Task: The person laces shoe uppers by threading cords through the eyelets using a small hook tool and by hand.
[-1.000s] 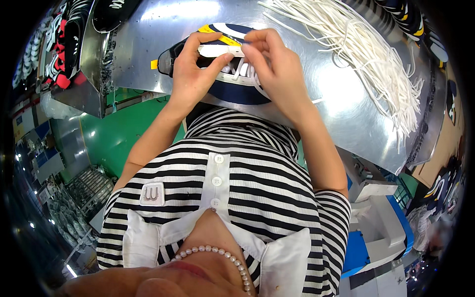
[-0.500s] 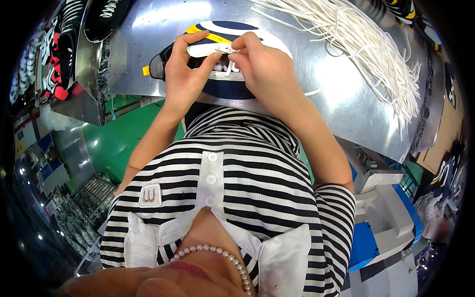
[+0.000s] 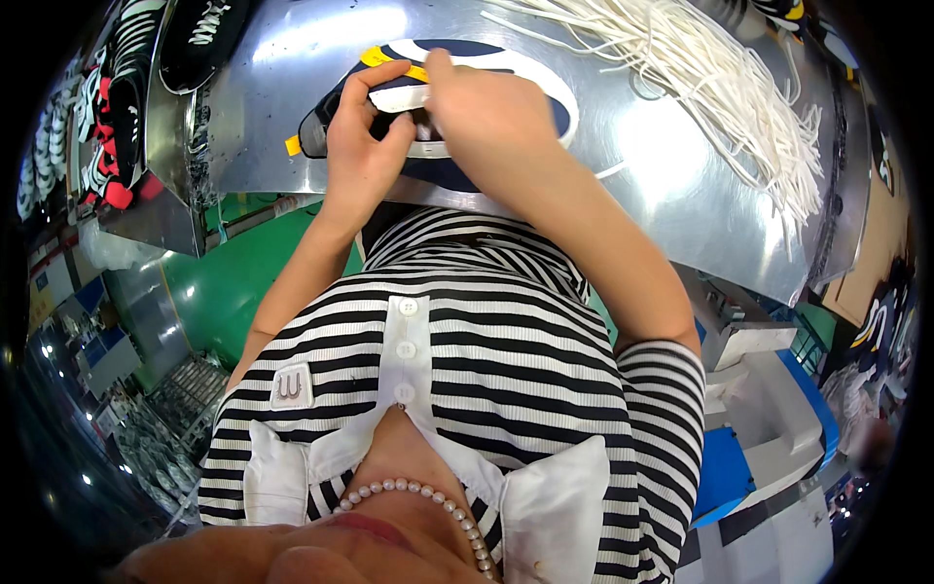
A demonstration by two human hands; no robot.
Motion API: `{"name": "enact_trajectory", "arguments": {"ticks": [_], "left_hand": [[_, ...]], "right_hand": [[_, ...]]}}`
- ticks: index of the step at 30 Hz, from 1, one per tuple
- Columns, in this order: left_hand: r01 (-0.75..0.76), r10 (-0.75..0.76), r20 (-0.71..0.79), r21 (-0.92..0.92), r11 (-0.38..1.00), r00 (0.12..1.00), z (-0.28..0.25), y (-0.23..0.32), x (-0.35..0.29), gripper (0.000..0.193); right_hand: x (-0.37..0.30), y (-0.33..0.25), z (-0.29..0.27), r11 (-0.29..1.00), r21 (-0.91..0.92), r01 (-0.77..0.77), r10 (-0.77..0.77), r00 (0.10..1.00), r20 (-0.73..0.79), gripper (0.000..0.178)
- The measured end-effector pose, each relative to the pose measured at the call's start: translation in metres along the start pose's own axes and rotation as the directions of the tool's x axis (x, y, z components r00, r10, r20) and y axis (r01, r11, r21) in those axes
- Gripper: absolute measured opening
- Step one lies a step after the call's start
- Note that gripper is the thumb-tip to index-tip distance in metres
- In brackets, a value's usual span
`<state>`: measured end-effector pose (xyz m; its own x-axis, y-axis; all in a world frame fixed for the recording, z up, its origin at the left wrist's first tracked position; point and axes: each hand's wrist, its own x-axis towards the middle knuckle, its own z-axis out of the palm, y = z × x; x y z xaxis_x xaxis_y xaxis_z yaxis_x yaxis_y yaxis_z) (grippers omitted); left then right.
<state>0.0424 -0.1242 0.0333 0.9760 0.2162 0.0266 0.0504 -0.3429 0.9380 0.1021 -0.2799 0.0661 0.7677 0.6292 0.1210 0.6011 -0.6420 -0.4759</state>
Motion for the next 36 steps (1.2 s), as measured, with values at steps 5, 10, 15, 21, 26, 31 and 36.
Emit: {"name": "enact_trajectory", "arguments": {"ticks": [5,10,15,21,26,31,36], "left_hand": [[0.079,-0.092,-0.047,-0.217,0.973,0.995,-0.007,0.002,0.013,0.039],[0.240,-0.230,0.077,-0.440,0.865,0.970,-0.015,0.015,0.023,0.034],[0.192,-0.175,0.096,-0.231,0.954,0.980,-0.030,0.031,0.011,0.039],[-0.439,0.294,0.326,0.631,0.640,0.898,-0.012,0.052,-0.005,0.038],[-0.444,0.386,0.223,0.522,0.728,0.895,-0.003,0.029,0.026,0.023],[-0.525,0.538,0.127,0.482,0.701,0.834,-0.010,0.028,0.033,0.020],[-0.600,0.598,0.154,0.418,0.682,0.787,-0.010,0.059,0.018,0.018]], "right_hand": [[-0.031,0.018,-0.025,0.982,0.174,-0.068,0.106,0.970,-0.219,0.018],[-0.024,0.038,0.008,0.949,0.235,-0.208,0.262,0.938,-0.227,0.025],[-0.032,0.043,-0.003,0.894,0.400,-0.202,0.311,0.923,-0.228,0.030],[-0.050,0.029,0.000,0.976,0.194,-0.099,0.137,0.971,-0.194,0.019],[-0.074,0.011,-0.011,0.987,0.150,0.054,-0.054,0.999,-0.007,0.016],[-0.080,0.008,-0.008,0.895,0.445,-0.005,-0.024,0.998,0.061,0.015],[-0.026,0.029,-0.005,0.557,0.781,-0.282,0.412,0.911,0.036,0.024]]}}
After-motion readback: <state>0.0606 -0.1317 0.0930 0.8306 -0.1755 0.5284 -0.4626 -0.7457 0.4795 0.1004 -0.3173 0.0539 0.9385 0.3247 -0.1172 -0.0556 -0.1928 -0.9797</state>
